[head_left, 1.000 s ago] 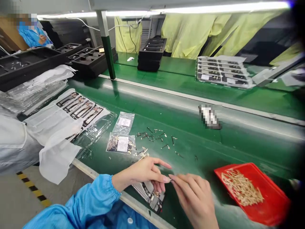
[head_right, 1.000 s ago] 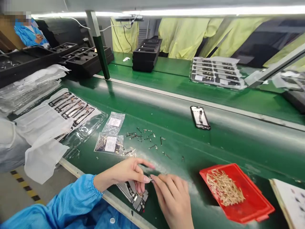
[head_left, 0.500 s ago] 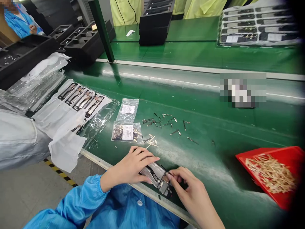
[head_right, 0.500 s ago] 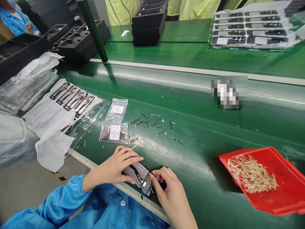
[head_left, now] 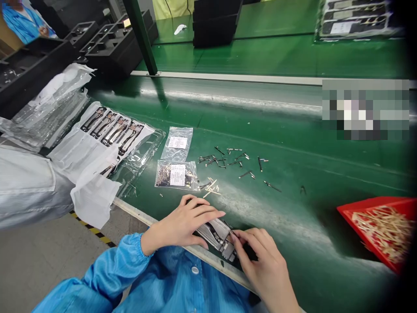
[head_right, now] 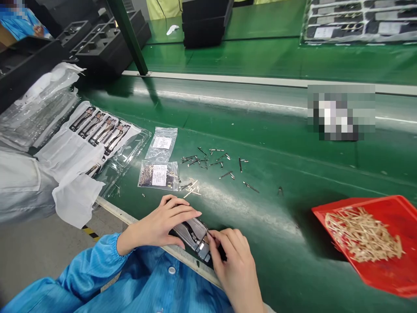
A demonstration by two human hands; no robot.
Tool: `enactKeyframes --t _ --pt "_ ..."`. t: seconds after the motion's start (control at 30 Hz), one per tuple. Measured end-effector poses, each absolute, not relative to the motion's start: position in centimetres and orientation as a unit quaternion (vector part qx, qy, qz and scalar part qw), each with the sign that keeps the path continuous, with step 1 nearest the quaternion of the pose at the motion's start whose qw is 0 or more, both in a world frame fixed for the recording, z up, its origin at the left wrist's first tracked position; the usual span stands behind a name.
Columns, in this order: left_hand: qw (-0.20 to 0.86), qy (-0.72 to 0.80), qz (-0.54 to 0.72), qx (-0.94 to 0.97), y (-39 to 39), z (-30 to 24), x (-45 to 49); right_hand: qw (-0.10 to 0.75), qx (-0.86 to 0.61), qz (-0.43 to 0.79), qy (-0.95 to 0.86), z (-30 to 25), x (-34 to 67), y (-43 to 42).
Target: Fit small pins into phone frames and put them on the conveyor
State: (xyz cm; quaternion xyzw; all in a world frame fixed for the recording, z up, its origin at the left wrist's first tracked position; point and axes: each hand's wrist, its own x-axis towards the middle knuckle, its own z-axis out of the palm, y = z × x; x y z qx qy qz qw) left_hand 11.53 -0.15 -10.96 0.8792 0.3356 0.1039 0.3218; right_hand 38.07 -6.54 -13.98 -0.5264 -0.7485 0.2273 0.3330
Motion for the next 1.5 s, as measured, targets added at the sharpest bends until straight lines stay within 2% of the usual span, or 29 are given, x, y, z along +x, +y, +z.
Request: enactKeyframes --t 0.17,0.37,0.47,0.6,0.87,1.1,1.2,1.37,1.5 --pt "0.334 0.287 0.164 0.883 0.3 -11.6 11.4 0.334 -0.628 0.219 -0.668 -14.6 37.3 -7.9" --pt "0.277 0.292 0.282 0.871 0.0 -10.6 12.2 0.325 -0.628 0.497 -0.503 -11.6 37.7 -7.3" --pt "0.255 0.3 0.323 0.861 -0.3 -9.7 13.1 0.356 -0.618 0.545 -0.441 -10.6 37.9 -6.7" --pt "0.236 0.313 0.339 0.855 -0.7 -9.1 14.2 0.38 -0.622 0.559 -0.396 -10.8 38.0 -6.1" --pt "0.279 0.372 0.301 0.833 -1.0 -8.7 14.9 0.346 -0.574 0.637 -0.38 -10.6 39.0 -5.6" --pt "0.277 0.412 0.231 0.837 -1.5 -8.2 15.3 0.393 -0.593 0.606 -0.356 -11.9 38.5 -5.4" --pt "0.29 0.418 0.216 0.833 -1.4 -8.3 15.1 0.391 -0.566 0.601 -0.406 -12.3 39.4 -5.0" --pt "0.296 0.408 0.191 0.842 -0.9 -8.3 14.7 0.425 -0.55 0.387 -0.606 -12.2 40.5 -3.7" --pt "0.283 0.389 0.187 0.856 -0.4 -7.7 14.5 0.431 -0.505 0.29 -0.689 -11.6 40.4 -2.7"
